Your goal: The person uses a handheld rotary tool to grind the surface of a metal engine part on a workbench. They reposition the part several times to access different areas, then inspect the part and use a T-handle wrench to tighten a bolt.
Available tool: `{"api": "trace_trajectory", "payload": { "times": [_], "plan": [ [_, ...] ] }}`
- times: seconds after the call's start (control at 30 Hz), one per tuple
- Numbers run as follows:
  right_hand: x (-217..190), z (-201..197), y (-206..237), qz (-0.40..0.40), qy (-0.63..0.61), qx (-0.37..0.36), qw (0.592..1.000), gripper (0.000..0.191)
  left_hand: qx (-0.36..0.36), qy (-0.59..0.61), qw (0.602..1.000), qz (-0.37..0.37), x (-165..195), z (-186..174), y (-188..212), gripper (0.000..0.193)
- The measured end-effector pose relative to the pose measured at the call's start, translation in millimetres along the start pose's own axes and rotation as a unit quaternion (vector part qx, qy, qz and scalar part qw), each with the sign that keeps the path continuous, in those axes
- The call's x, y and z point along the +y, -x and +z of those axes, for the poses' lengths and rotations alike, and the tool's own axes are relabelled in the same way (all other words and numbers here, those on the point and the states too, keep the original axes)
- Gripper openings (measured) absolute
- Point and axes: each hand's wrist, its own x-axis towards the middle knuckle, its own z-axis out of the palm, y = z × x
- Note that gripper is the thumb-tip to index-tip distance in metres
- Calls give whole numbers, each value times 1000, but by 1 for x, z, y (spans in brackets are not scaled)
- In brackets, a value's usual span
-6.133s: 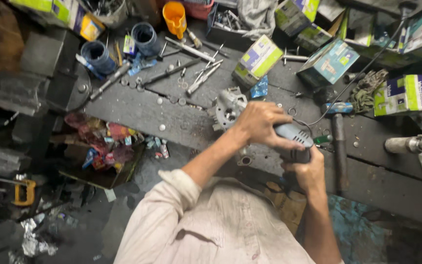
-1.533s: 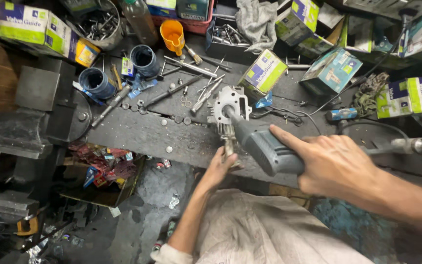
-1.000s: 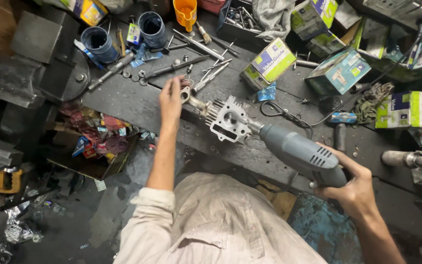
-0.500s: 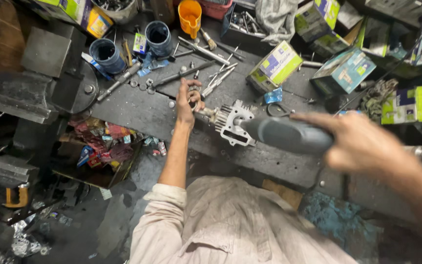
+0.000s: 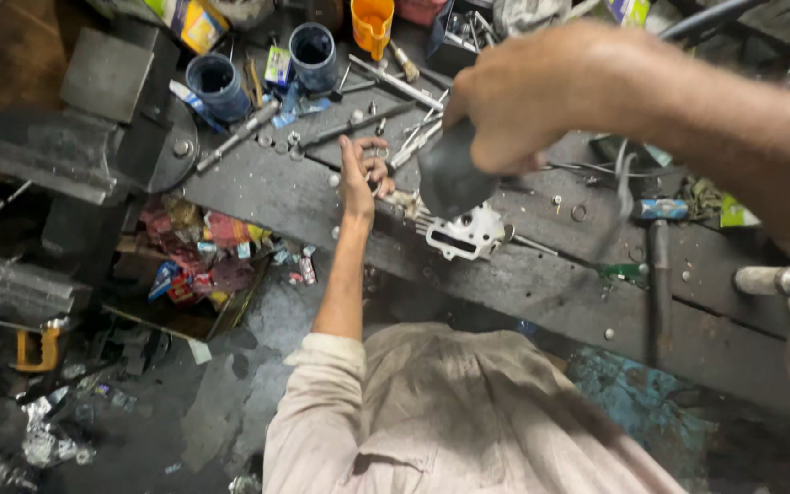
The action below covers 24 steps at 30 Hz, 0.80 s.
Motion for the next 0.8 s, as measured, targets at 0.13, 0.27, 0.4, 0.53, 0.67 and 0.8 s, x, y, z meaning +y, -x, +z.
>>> {"api": "trace_trajectory", "payload": {
  "times": [0.13, 0.27, 0.4, 0.53, 0.67, 0.8],
  "plan": [
    [18, 30, 6, -35, -15, 101, 994, 60, 0, 10, 1000, 7, -1, -5, 2, 77],
    [55, 100, 8, -6, -100, 91, 991, 82, 9, -23, 1000, 11, -7, -12, 6, 72],
    [96, 210, -2, 50, -314, 100, 943, 97, 19, -26, 999, 18, -11, -19, 14, 65],
    [94, 363, -17, -61, -644, 192, 738, 101, 44, -70, 996, 23, -11, -26, 32, 54],
    [79, 471, -2, -68, -777, 252, 573, 99, 90, -45, 994, 40, -10, -31, 52, 41],
    [32, 504, 3, -30, -695, 405, 593, 99, 119, -34, 991, 58, -11, -31, 67, 32]
  ]
}}
